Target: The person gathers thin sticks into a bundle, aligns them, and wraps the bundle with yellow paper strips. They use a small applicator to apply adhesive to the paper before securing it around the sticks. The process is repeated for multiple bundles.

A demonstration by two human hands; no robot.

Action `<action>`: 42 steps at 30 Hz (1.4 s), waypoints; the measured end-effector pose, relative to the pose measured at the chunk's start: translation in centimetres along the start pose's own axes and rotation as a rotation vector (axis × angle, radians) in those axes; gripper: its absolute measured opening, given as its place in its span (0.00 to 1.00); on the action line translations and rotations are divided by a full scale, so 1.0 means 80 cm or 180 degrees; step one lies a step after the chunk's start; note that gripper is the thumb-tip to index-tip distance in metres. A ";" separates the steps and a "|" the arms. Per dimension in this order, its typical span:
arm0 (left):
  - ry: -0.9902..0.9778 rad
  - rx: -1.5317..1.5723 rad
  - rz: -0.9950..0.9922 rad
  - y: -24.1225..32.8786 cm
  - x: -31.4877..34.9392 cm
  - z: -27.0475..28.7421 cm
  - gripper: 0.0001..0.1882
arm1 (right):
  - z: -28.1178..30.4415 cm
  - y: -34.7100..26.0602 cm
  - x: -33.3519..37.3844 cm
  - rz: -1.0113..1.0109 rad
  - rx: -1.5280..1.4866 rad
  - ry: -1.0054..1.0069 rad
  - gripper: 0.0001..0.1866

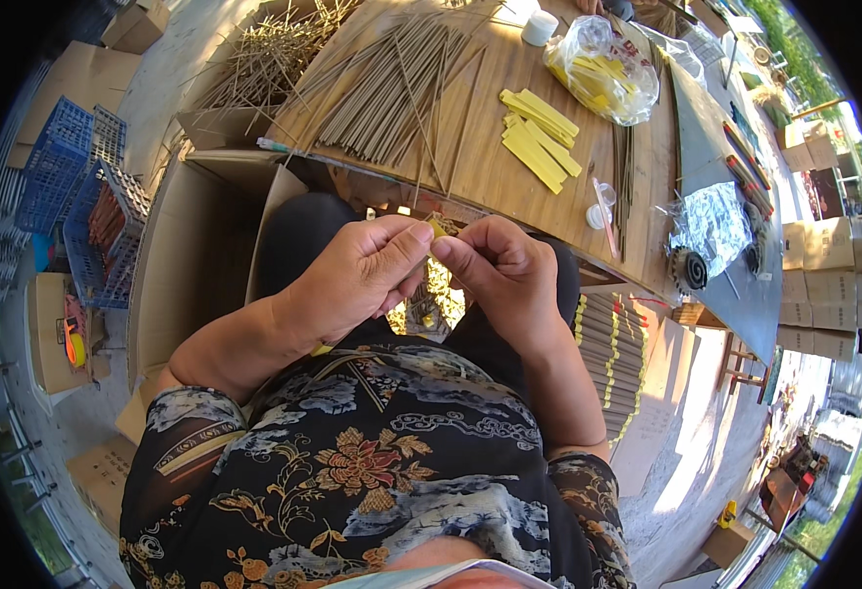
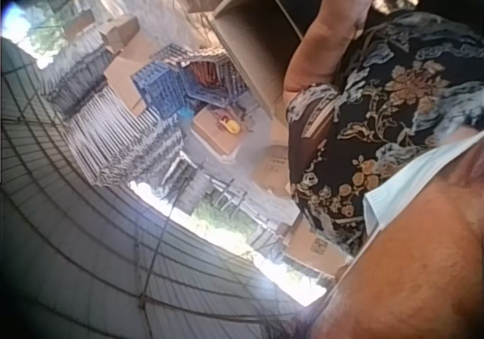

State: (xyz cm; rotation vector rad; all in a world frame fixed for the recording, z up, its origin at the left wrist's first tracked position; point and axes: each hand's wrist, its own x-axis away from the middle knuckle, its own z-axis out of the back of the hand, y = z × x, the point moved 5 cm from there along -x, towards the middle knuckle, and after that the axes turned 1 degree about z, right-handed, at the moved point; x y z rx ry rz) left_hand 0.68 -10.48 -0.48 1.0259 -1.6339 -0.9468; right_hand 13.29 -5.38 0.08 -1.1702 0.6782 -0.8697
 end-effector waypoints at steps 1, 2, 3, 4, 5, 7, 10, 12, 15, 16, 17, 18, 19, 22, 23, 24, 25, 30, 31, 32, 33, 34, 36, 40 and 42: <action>0.0019 0.0002 0.0000 0.000 0.000 0.000 0.17 | 0.001 0.004 -0.001 0.0091 -0.0098 0.0073 0.12; 0.0052 -0.0141 -0.0087 0.001 0.001 0.000 0.17 | 0.000 0.011 -0.002 0.0181 -0.0195 0.0147 0.12; 0.0096 -0.0277 -0.0184 0.002 0.002 0.000 0.16 | 0.001 0.013 -0.005 0.0281 -0.0286 0.0209 0.13; 0.0140 -0.0414 -0.0282 0.004 0.002 0.000 0.16 | 0.006 0.005 -0.006 0.0513 0.0188 0.0507 0.13; 0.0201 -0.0536 -0.0332 0.004 0.002 0.001 0.16 | 0.011 -0.006 -0.007 0.0745 0.0663 0.0807 0.13; 0.0313 -0.0763 -0.0440 0.004 0.001 0.003 0.17 | 0.013 -0.015 -0.006 0.0788 0.0993 0.0923 0.13; 0.0568 -0.0896 -0.0575 0.010 0.009 -0.003 0.17 | 0.003 -0.017 0.008 0.0218 0.0498 0.0415 0.12; 0.0830 -0.1361 -0.0881 0.003 0.010 -0.004 0.18 | -0.002 -0.011 0.014 -0.0047 0.0033 0.0367 0.11; 0.0911 -0.1596 -0.1132 0.002 0.012 -0.009 0.19 | -0.010 -0.001 0.022 -0.0243 -0.0379 0.0299 0.11; 0.0889 -0.1599 -0.1188 0.003 0.012 -0.010 0.20 | -0.011 -0.001 0.023 -0.0260 -0.0471 0.0273 0.11; 0.0836 -0.1571 -0.1120 0.005 0.013 -0.011 0.20 | -0.012 0.000 0.023 -0.0278 -0.0562 0.0246 0.11; 0.0785 -0.1544 -0.1054 0.010 0.015 -0.013 0.20 | -0.013 0.001 0.024 -0.0192 -0.0535 0.0200 0.12; 0.0734 -0.1517 -0.0988 0.012 0.016 -0.013 0.20 | -0.015 0.002 0.024 -0.0178 -0.0669 0.0150 0.12; 0.0453 -0.1209 -0.0956 0.005 0.017 -0.014 0.22 | -0.020 -0.001 0.024 -0.0042 -0.1052 -0.0002 0.12; 0.0309 -0.1134 -0.0984 0.005 0.017 -0.014 0.23 | -0.023 -0.004 0.022 0.0060 -0.1496 -0.0197 0.12; 0.0157 -0.1056 -0.0999 0.005 0.017 -0.013 0.23 | -0.027 -0.008 0.020 0.0147 -0.1944 -0.0384 0.12; 0.0006 -0.0976 -0.1015 0.005 0.017 -0.013 0.24 | -0.029 -0.011 0.019 0.0232 -0.2393 -0.0570 0.12; -0.0528 0.0030 -0.0691 0.002 0.015 -0.021 0.32 | -0.017 0.002 0.016 0.0426 -0.1966 -0.0993 0.12; -0.0605 0.0305 -0.0580 0.001 0.014 -0.021 0.34 | -0.013 0.005 0.015 0.0482 -0.1825 -0.0983 0.12; -0.0793 0.0351 -0.0465 0.002 0.014 -0.022 0.38 | -0.009 0.007 0.013 0.0423 -0.1754 -0.1097 0.12; -0.0807 0.0385 -0.0318 -0.002 0.014 -0.022 0.38 | -0.005 0.009 0.013 0.0352 -0.1698 -0.1204 0.12; -0.0824 0.0418 -0.0170 -0.007 0.013 -0.023 0.38 | -0.002 0.008 0.013 0.0250 -0.1606 -0.1217 0.12; -0.0852 0.0460 0.0024 -0.013 0.013 -0.026 0.38 | 0.003 0.009 0.014 0.0241 -0.1497 -0.1276 0.12; -0.0960 0.0428 0.0251 -0.013 0.010 -0.031 0.39 | 0.012 0.014 0.020 -0.0032 -0.1547 -0.1431 0.11; -0.0981 0.0357 0.0356 -0.014 0.008 -0.033 0.39 | 0.018 0.007 0.018 0.0002 -0.1313 -0.1518 0.10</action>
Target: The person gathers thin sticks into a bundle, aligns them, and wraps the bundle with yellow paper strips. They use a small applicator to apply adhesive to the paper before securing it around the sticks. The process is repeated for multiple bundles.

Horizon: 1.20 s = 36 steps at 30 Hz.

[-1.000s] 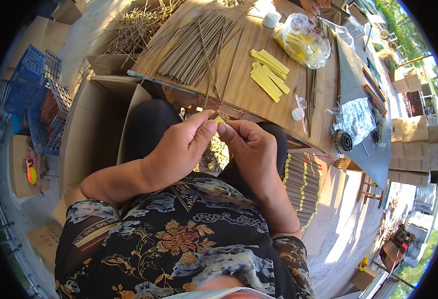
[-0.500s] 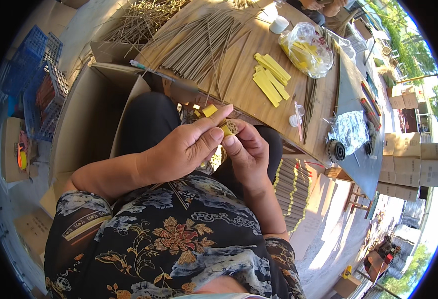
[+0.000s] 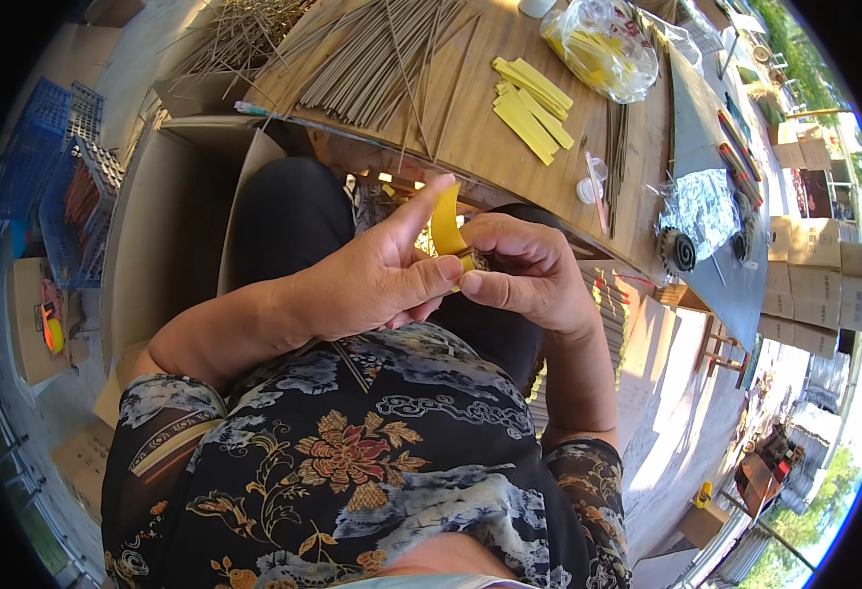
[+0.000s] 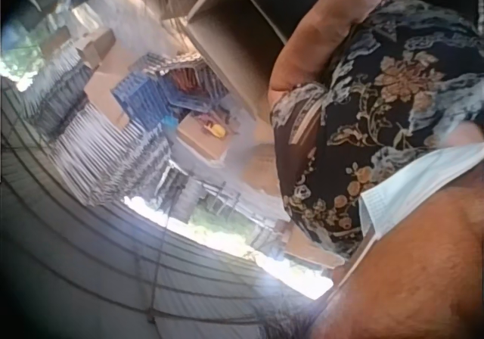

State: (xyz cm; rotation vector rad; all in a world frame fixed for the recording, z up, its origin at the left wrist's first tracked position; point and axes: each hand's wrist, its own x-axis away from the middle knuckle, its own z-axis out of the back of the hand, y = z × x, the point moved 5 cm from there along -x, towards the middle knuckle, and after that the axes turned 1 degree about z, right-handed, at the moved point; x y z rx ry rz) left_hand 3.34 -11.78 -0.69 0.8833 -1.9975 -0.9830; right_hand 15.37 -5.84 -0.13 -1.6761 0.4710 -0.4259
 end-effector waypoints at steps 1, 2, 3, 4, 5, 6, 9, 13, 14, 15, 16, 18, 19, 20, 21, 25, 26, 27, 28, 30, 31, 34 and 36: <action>0.0027 -0.0037 0.0042 -0.002 -0.002 0.000 0.39 | 0.001 -0.002 -0.001 -0.0021 0.0111 -0.0047 0.10; 0.0055 -0.0074 0.0084 -0.004 -0.003 0.000 0.39 | 0.002 -0.003 -0.002 0.0070 0.0184 -0.0081 0.09; -0.0005 0.0011 0.0121 -0.004 -0.004 -0.001 0.39 | 0.004 -0.004 -0.004 0.0161 0.0256 -0.0117 0.09; -0.0063 0.0096 0.0158 -0.005 -0.005 -0.001 0.39 | 0.004 -0.004 -0.004 0.0251 0.0328 -0.0155 0.08; -0.0121 0.0182 0.0195 -0.005 -0.005 -0.002 0.39 | 0.004 -0.007 -0.004 0.0348 0.0403 -0.0162 0.08; -0.0123 0.0210 0.0191 -0.007 -0.006 -0.001 0.39 | 0.003 -0.010 -0.004 0.0444 0.0481 -0.0174 0.07; -0.0151 0.0298 0.0169 -0.012 -0.008 -0.001 0.38 | 0.003 -0.017 -0.007 0.0686 0.0736 -0.0194 0.07; -0.0278 0.0433 0.0106 -0.013 -0.007 -0.002 0.37 | 0.004 -0.018 -0.002 0.0935 0.1012 -0.0185 0.07; -0.0318 0.0468 0.0087 -0.014 -0.007 -0.002 0.36 | 0.003 -0.020 -0.002 0.0971 0.1091 -0.0215 0.08; -0.0373 0.0521 0.0121 -0.014 -0.007 -0.003 0.35 | 0.002 -0.024 -0.002 0.1006 0.1168 -0.0245 0.08; -0.0428 0.0574 0.0154 -0.013 -0.006 -0.003 0.34 | 0.001 -0.028 -0.002 0.1042 0.1245 -0.0275 0.08; -0.0435 0.0736 0.0233 -0.014 -0.006 -0.002 0.33 | -0.001 -0.038 -0.002 0.1138 0.1441 -0.0430 0.09; -0.0386 0.0846 0.0277 -0.016 -0.006 -0.001 0.32 | -0.003 -0.042 -0.002 0.1187 0.1543 -0.0507 0.10; -0.0337 0.0955 0.0322 -0.017 -0.006 -0.001 0.31 | -0.004 -0.044 -0.002 0.1231 0.1587 -0.0461 0.10; -0.0295 0.1063 0.0310 -0.015 -0.007 -0.002 0.31 | -0.006 -0.045 -0.003 0.1278 0.1632 -0.0412 0.10; -0.0361 0.1274 0.0248 -0.009 -0.008 -0.005 0.27 | -0.005 -0.049 -0.002 0.1358 0.2007 -0.0461 0.12; -0.0436 0.1270 0.0229 -0.009 -0.008 -0.005 0.26 | -0.006 -0.052 -0.002 0.1433 0.2087 -0.0505 0.12; -0.0463 0.1292 0.0244 -0.010 -0.008 -0.005 0.23 | -0.007 -0.056 -0.003 0.1511 0.2173 -0.0539 0.13; -0.0490 0.1313 0.0258 -0.011 -0.009 -0.006 0.21 | -0.007 -0.059 -0.004 0.1589 0.2259 -0.0574 0.13; -0.0491 0.1349 0.0315 -0.012 -0.009 -0.006 0.20 | -0.007 -0.062 -0.005 0.1771 0.2278 -0.0624 0.13; -0.0463 0.1364 0.0357 -0.012 -0.009 -0.007 0.19 | -0.006 -0.065 -0.006 0.1871 0.2290 -0.0646 0.13; -0.0612 0.1346 0.0409 -0.007 -0.007 -0.011 0.16 | -0.005 -0.068 -0.006 0.1990 0.2247 -0.0738 0.12; -0.0656 0.1324 0.0437 -0.003 -0.005 -0.014 0.14 | -0.007 -0.071 -0.006 0.2070 0.2105 -0.0806 0.12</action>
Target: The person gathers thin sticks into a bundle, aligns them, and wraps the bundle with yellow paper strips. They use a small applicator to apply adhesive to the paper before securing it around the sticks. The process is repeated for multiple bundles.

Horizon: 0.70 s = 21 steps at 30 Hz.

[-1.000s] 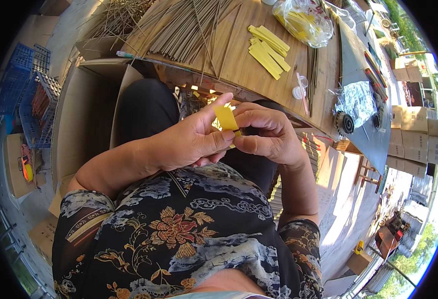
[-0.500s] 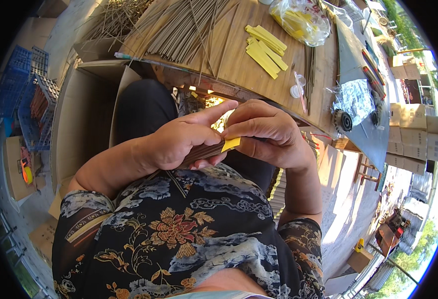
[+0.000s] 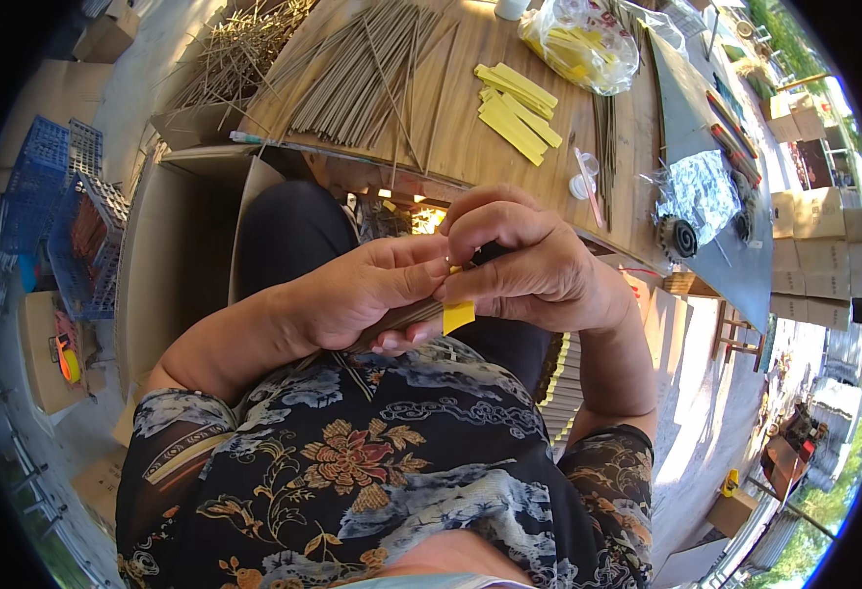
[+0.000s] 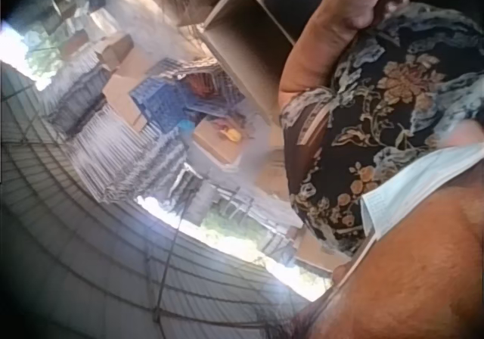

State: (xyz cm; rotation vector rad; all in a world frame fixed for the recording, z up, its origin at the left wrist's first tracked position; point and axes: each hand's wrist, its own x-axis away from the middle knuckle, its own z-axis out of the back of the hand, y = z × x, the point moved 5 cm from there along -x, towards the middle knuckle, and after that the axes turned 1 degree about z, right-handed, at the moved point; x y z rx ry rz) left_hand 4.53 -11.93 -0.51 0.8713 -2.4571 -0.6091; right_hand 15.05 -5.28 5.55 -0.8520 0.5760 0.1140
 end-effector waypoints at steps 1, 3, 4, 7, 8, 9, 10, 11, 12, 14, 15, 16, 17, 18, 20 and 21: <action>0.0048 -0.0002 0.0013 0.001 0.000 -0.004 0.14 | 0.000 -0.001 0.000 0.0050 -0.0069 0.0007 0.11; 0.0075 -0.0072 0.0039 0.002 0.000 -0.006 0.13 | -0.001 0.000 0.001 0.0116 -0.0181 -0.0036 0.10; 0.0054 -0.0142 0.0054 0.001 0.000 -0.004 0.13 | -0.001 0.000 0.001 0.0150 -0.0237 -0.0058 0.09; 0.0307 -0.0419 -0.0034 0.005 0.003 -0.002 0.14 | 0.001 -0.002 0.001 0.0241 -0.0338 0.0007 0.11; 0.0443 -0.0524 -0.0089 0.007 0.004 0.000 0.15 | 0.008 -0.002 0.003 0.0107 -0.0544 0.0258 0.13; 0.0566 -0.0672 -0.0331 0.015 0.007 0.002 0.19 | 0.015 -0.004 0.007 -0.0012 -0.0754 0.0491 0.15; 0.0687 -0.0819 -0.0576 0.023 0.011 0.003 0.23 | 0.019 -0.005 0.011 -0.0129 -0.0967 0.0720 0.17; 0.0809 -0.0965 -0.0824 0.030 0.014 0.004 0.27 | 0.018 0.005 0.022 -0.0584 -0.1527 0.1247 0.23; 0.0954 -0.1301 -0.0996 0.036 0.016 0.003 0.24 | 0.013 0.007 0.031 -0.1014 -0.1386 0.1611 0.25; 0.1246 -0.1970 -0.1347 0.049 0.021 -0.001 0.18 | 0.004 0.009 0.033 -0.1730 -0.0705 0.1889 0.28; 0.1286 -0.2074 -0.1455 0.051 0.020 -0.005 0.18 | -0.009 0.014 0.034 -0.1761 -0.0418 0.1855 0.27; 0.1350 -0.2161 -0.1562 0.051 0.020 -0.007 0.18 | -0.019 0.016 0.032 -0.1870 -0.0572 0.1828 0.26; 0.1412 -0.2248 -0.1669 0.051 0.021 -0.009 0.18 | -0.028 0.019 0.028 -0.1979 -0.0728 0.1798 0.24; 0.1323 -0.2299 -0.1732 0.050 0.021 -0.012 0.16 | -0.036 0.023 0.026 -0.1817 -0.0870 0.1896 0.18; 0.1219 -0.2275 -0.1727 0.049 0.022 -0.012 0.15 | -0.036 0.021 0.023 -0.1488 -0.0831 0.1907 0.13; 0.1181 -0.2256 -0.1728 0.048 0.023 -0.012 0.15 | -0.036 0.022 0.021 -0.1325 -0.0821 0.1899 0.12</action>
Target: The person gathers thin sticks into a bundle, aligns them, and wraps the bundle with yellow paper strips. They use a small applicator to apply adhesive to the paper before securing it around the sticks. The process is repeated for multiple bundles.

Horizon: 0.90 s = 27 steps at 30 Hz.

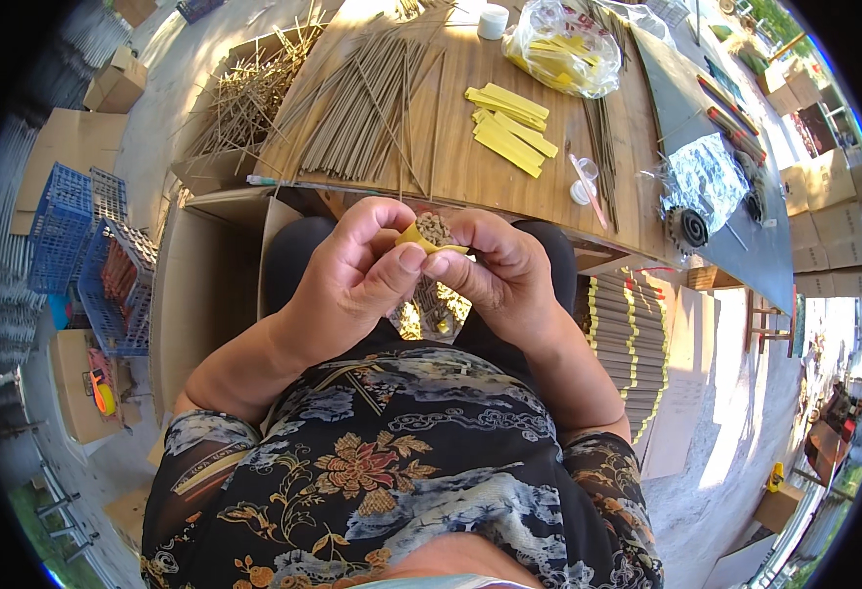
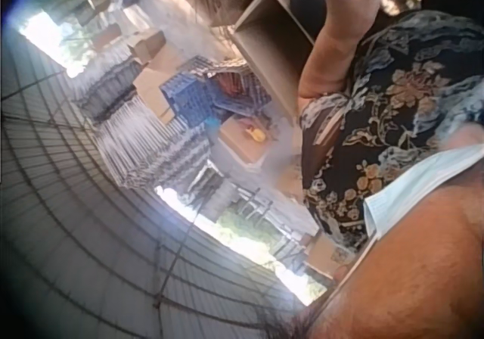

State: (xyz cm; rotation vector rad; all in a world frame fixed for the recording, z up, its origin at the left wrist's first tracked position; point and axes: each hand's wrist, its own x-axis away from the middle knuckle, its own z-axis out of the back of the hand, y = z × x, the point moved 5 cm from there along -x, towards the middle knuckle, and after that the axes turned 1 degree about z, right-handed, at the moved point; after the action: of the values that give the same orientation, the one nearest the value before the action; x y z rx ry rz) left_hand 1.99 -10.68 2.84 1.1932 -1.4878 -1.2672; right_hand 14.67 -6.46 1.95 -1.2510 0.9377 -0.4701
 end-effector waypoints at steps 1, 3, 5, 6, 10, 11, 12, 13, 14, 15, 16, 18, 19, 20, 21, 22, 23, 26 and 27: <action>-0.0049 -0.0053 -0.0116 0.004 0.002 -0.004 0.14 | 0.000 -0.001 0.000 0.0388 0.0072 -0.0083 0.09; -0.0215 -0.0005 -0.0272 0.004 0.001 -0.004 0.14 | 0.002 -0.006 -0.005 0.0493 0.0100 -0.0146 0.09; -0.0375 0.0057 -0.0371 0.005 0.003 -0.006 0.14 | 0.002 -0.009 -0.005 0.0667 0.0047 -0.0132 0.09; -0.0461 0.0095 -0.0391 0.005 0.004 -0.009 0.14 | 0.000 -0.008 -0.003 0.0789 -0.0014 -0.0078 0.09; -0.0656 0.0203 -0.0245 0.000 0.006 -0.011 0.15 | 0.005 -0.012 -0.003 0.1015 0.0023 -0.0300 0.09; -0.0729 0.0275 -0.0227 -0.001 0.006 -0.011 0.15 | 0.006 -0.013 -0.004 0.1108 0.0101 -0.0330 0.09; -0.0811 0.0341 -0.0216 -0.003 0.005 -0.011 0.16 | 0.007 -0.014 -0.004 0.1209 0.0189 -0.0354 0.09; -0.0893 0.0408 -0.0205 -0.004 0.004 -0.012 0.16 | 0.008 -0.016 -0.003 0.1309 0.0277 -0.0378 0.09; -0.0910 0.0456 -0.0182 -0.004 0.004 -0.014 0.16 | 0.009 -0.016 -0.004 0.1353 0.0326 -0.0434 0.10; -0.0922 0.0499 -0.0162 -0.001 0.004 -0.017 0.16 | 0.010 -0.018 -0.004 0.1402 0.0373 -0.0496 0.10; -0.0933 0.0543 -0.0142 0.000 0.004 -0.019 0.17 | 0.010 -0.019 -0.004 0.1451 0.0420 -0.0557 0.10; -0.1211 0.0713 -0.0024 -0.002 0.004 -0.018 0.17 | 0.011 -0.018 -0.003 0.1445 0.0370 -0.0545 0.11; -0.1349 0.0799 0.0034 -0.003 0.003 -0.019 0.17 | 0.011 -0.017 -0.003 0.1441 0.0346 -0.0539 0.12; -0.1414 0.0871 0.0078 -0.002 0.003 -0.020 0.17 | 0.012 -0.014 -0.003 0.1194 0.0211 -0.0518 0.12; -0.1482 0.0945 0.0120 -0.001 0.003 -0.022 0.17 | 0.014 -0.012 -0.001 0.0945 0.0081 -0.0496 0.13; -0.1548 0.1019 0.0163 0.000 0.003 -0.024 0.17 | 0.015 -0.009 0.000 0.0696 -0.0051 -0.0473 0.14; -0.1525 0.1100 0.0244 -0.002 0.003 -0.024 0.17 | 0.016 -0.009 -0.001 0.0750 -0.0162 -0.0262 0.14; -0.1458 0.1253 0.0371 -0.004 0.003 -0.028 0.17 | 0.018 -0.018 -0.008 0.1167 -0.0046 -0.0036 0.16; -0.1416 0.1254 0.0343 -0.001 0.002 -0.031 0.17 | 0.022 -0.030 -0.010 0.1459 0.0278 -0.0247 0.18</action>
State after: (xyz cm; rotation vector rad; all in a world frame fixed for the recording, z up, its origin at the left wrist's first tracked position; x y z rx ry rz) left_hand 4.39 -11.38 3.18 1.0946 -2.1762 -1.2539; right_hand 16.03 -5.51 4.49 -0.9300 1.0873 -0.0983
